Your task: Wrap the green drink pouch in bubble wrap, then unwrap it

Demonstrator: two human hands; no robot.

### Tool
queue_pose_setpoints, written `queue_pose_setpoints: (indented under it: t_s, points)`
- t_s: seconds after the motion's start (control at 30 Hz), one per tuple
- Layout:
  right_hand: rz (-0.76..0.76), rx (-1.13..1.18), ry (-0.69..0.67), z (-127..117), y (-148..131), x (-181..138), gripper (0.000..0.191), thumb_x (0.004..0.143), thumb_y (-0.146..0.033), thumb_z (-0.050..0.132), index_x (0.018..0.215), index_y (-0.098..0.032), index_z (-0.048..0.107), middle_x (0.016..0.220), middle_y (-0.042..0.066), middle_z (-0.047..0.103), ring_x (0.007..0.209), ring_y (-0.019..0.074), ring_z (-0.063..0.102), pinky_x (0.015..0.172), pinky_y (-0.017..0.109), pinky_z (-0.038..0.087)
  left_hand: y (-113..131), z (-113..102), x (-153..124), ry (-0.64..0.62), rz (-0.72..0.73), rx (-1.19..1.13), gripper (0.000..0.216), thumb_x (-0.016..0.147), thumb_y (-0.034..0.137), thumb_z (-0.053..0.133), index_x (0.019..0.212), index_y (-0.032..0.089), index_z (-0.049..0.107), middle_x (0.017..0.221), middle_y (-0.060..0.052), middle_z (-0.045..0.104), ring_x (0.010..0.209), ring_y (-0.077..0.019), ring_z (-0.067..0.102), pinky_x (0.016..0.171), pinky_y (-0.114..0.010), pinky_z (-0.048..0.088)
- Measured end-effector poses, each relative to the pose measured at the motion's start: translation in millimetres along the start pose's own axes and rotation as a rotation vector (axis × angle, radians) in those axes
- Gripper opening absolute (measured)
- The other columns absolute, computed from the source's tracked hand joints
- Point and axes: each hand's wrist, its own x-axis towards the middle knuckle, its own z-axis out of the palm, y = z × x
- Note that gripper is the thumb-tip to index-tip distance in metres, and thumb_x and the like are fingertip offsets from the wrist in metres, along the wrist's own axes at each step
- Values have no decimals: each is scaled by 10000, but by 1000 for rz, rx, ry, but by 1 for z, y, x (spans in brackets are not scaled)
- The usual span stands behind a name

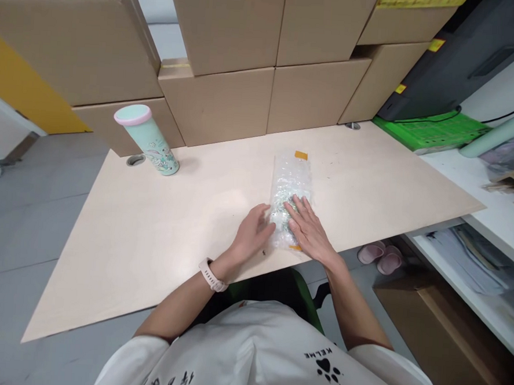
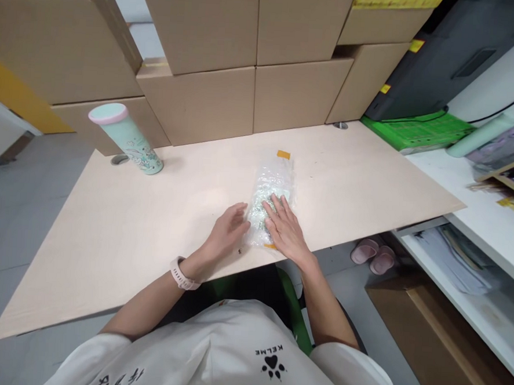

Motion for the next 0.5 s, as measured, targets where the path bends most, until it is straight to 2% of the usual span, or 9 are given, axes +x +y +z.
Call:
queue_pose_setpoints:
  t_s: [0.1,0.17,0.23,0.3,0.4,0.5]
  points:
    - [-5,55,-18,2,-5,2,575,1056,-529,246,1597,-336,268,1702,-24,122,1578,243,32,1266,532,175,4,-8,8,-7,-371,-382,657,816,272,751,1412,193,488,1267,-154,647,1017,-218,675,912,-394,527]
    - [-20,108,-57,3,-11,4,590,1051,-551,235,1599,-334,263,1703,-30,107,1578,237,16,1277,520,136,7,-13,11,-88,-460,-519,624,781,265,788,1352,173,554,1125,-119,704,864,-176,682,795,-320,532]
    - [-45,171,-100,5,-20,7,602,1046,-571,228,1600,-340,256,1704,-41,89,1578,229,1,1282,508,114,11,-17,12,-158,-445,-584,493,763,273,806,1219,160,655,1063,-99,729,817,-165,677,758,-290,520]
    - [-67,241,-127,6,-30,9,603,1043,-579,230,1602,-353,243,1705,-54,70,1578,221,-11,1284,501,102,14,-19,11,-173,-394,-651,396,756,280,813,1117,157,708,1081,-96,742,871,-186,691,805,-300,521]
    - [-91,336,-136,8,-41,11,590,1045,-571,249,1602,-377,221,1705,-66,56,1577,215,-21,1283,503,93,16,-18,9,-89,-343,-720,421,738,265,831,1127,162,707,1148,-100,739,1006,-237,697,922,-353,510]
    - [-137,408,-131,11,-47,12,571,1050,-551,270,1597,-399,219,1704,-73,66,1576,220,-12,1279,513,108,17,-16,6,15,-359,-726,521,705,231,855,1188,168,670,1208,-119,718,1064,-264,692,958,-401,508]
